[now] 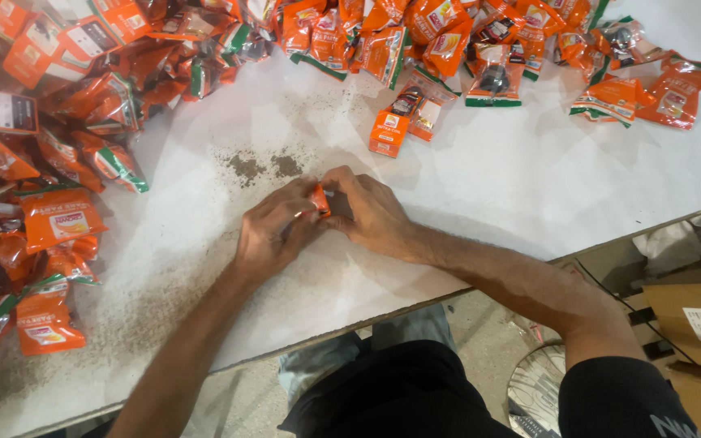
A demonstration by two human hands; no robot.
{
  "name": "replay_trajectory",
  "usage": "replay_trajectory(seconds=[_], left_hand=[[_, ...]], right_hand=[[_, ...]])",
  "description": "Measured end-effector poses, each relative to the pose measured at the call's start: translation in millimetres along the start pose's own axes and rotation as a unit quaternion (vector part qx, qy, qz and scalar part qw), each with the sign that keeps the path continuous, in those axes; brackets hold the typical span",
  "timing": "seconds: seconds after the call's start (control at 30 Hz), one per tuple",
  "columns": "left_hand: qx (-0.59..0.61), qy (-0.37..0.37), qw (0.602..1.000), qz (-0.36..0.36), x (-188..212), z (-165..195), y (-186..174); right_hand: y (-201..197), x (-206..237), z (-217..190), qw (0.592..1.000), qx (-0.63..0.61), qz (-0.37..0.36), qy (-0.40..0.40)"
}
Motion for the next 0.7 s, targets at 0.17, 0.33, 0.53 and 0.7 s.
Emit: replay_trajectory(seconds=[0.17,0.33,0.53,0.7], left_hand=[[-0.063,0.059,0.996,-0.034,0.9,13.0,-1.2],[-0.132,0.060,0.988,-0.054,10.7,14.7,-1.3],[-0.260,0.025,0.961,0.086,-4.5,2.8,-68.9],[-0.469,-0.054,0.854,0.220,-37.5,-30.2,-200.9]], right_hand=[[-5.7,1.5,-6.2,0.998,0.009,0.022,-0.061],[5.2,-1.6,-17.0,0.973,0.187,-0.019,-0.137],[-54.9,-8.9,13.6,0.917,0.357,0.079,-0.159],[-117.3,17.0,37.7,0.843,0.517,0.145,0.023]])
Point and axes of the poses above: each hand's wrist, its own x-axis away from the middle knuckle, its own y-axis out of the palm, z = x × y, the point moved 6 cm from there along -x, towards the middle knuckle, and after that the axes turned 1 degree about -y, right-handed, at the moved point
